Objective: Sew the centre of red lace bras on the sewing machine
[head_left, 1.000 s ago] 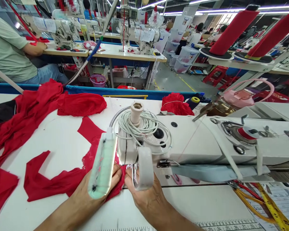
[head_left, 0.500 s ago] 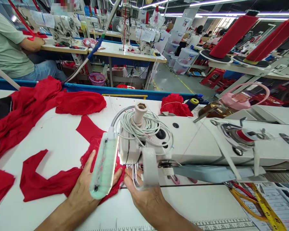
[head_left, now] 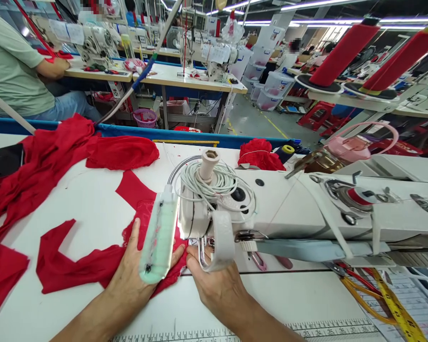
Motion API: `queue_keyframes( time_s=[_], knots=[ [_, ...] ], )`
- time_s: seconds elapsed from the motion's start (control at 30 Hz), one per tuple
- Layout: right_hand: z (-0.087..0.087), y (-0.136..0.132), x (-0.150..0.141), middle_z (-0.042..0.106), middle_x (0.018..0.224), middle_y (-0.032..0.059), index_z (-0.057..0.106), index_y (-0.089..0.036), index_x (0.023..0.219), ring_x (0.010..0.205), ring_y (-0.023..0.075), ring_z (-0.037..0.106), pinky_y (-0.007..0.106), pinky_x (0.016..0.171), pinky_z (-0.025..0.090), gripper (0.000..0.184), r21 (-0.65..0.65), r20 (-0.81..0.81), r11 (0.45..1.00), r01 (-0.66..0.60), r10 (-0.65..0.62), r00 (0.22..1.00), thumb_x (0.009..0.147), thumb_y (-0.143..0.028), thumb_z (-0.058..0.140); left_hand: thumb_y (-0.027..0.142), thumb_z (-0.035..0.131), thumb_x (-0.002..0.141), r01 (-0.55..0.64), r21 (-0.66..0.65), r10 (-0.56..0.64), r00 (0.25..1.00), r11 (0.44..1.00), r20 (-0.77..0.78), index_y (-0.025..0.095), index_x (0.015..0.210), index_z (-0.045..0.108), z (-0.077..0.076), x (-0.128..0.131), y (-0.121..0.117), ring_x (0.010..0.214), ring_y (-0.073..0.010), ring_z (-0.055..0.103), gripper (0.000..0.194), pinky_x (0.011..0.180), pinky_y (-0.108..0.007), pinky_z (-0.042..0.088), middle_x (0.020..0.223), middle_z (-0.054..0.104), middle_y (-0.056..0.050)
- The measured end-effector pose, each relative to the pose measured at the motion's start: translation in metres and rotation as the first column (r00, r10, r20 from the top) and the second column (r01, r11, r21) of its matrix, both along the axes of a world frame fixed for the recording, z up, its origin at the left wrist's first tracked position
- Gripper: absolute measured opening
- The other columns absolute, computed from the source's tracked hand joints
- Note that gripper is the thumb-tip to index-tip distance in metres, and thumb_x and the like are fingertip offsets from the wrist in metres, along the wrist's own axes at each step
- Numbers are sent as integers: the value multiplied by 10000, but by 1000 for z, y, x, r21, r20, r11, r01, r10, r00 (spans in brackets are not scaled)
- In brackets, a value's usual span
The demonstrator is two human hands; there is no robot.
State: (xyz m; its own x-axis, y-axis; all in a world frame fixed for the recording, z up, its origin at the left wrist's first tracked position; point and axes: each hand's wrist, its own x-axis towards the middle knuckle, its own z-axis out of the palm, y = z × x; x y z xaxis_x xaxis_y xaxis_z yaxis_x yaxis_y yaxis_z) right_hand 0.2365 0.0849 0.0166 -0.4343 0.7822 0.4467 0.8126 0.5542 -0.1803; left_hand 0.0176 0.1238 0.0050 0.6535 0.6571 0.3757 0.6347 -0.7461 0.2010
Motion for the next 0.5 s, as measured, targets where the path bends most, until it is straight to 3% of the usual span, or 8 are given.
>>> queue_keyframes(
  time_s=[0.17, 0.3, 0.5],
  knots=[
    [2, -2, 2, 705, 1090, 22, 579, -199, 987, 809, 186, 561, 311, 798, 345, 253, -48, -38, 998, -28, 27, 999, 829, -24, 488, 201, 556, 963, 35, 54, -34, 999, 998, -11, 312, 1391, 562, -4, -1, 2, 1184, -301, 643, 442, 1068, -627, 460, 1231, 712, -70],
    [3, -1, 2, 701, 1095, 37, 579, -191, 973, 789, 186, 548, 323, 796, 345, 241, -47, -21, 998, -33, 32, 999, 827, -26, 482, 130, 473, 984, 44, 117, -42, 999, 992, -15, 291, 1417, 534, -8, -3, 3, 1241, -290, 603, 466, 1104, -670, 388, 1301, 666, -92],
    [3, -1, 2, 698, 1052, 45, 574, -194, 924, 741, 177, 532, 335, 808, 346, 265, -50, -4, 998, -29, 29, 1000, 771, 1, 482, 89, 394, 993, 33, 185, -31, 999, 982, -14, 255, 1455, 489, -12, -3, 0, 1180, -281, 623, 500, 1090, -682, 394, 1220, 697, -92]
  ],
)
